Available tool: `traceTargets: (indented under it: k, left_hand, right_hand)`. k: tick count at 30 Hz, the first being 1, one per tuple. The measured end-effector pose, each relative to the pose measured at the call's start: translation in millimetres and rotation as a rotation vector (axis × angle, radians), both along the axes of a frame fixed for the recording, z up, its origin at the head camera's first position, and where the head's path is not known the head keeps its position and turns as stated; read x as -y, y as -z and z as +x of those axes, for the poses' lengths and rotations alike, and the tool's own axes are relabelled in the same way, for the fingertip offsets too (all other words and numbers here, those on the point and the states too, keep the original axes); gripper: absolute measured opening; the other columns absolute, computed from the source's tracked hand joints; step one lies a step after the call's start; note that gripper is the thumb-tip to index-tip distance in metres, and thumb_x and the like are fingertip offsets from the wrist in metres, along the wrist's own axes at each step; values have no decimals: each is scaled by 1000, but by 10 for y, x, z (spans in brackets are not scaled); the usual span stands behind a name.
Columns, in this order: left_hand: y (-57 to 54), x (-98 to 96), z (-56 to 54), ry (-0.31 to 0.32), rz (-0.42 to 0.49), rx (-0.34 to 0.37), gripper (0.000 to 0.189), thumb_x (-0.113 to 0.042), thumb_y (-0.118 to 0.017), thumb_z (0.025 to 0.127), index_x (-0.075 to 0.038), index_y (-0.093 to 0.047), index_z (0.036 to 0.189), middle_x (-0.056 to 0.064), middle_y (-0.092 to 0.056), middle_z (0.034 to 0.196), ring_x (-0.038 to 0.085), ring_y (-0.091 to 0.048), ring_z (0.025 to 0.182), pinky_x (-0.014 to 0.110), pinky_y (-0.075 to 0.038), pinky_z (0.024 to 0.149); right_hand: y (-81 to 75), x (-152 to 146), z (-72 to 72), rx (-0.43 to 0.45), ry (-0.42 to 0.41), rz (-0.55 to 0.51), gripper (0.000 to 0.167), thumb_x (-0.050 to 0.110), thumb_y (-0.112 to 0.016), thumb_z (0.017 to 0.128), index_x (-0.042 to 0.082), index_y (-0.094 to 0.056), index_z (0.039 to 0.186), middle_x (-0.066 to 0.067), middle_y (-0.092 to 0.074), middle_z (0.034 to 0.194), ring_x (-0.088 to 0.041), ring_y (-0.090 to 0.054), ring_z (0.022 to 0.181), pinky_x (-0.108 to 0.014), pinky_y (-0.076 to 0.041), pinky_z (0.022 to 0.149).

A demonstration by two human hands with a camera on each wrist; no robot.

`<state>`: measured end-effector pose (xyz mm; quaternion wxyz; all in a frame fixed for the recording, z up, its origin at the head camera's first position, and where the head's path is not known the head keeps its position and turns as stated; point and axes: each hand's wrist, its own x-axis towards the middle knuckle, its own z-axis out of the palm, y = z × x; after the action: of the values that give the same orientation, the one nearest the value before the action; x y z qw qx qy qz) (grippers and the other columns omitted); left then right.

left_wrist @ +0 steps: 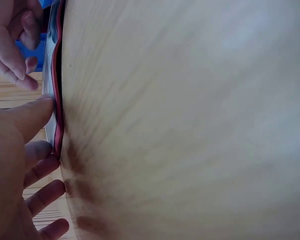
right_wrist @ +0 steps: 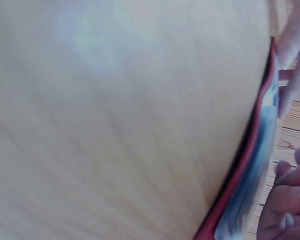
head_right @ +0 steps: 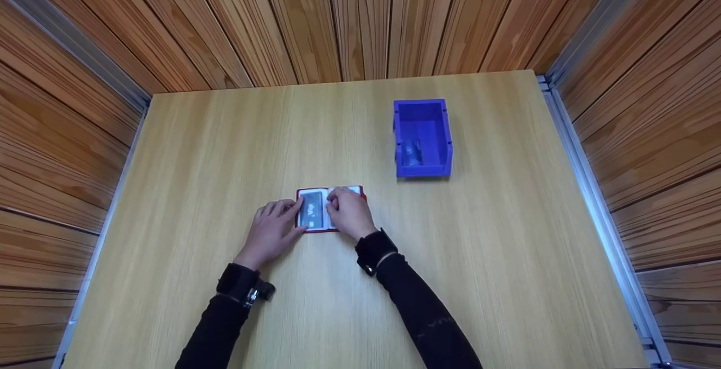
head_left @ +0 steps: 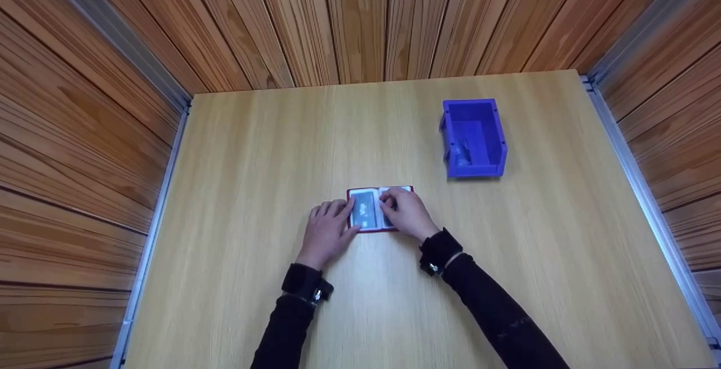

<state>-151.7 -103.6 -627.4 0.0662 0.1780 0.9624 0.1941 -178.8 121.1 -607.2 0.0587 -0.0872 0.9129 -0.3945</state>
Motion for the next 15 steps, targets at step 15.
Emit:
traceTargets:
  k: [15]
  left_hand:
    - [-8, -11, 11, -7, -20, 7, 68, -50, -58, 102, -20, -40, 160, 6, -53, 149, 30, -46, 138, 52, -32, 119]
  right_hand:
    - [-55, -10, -13, 90, 119, -3, 8, 9, -72, 93, 3, -75, 96, -1, -68, 79, -13, -60, 73, -28, -49, 70]
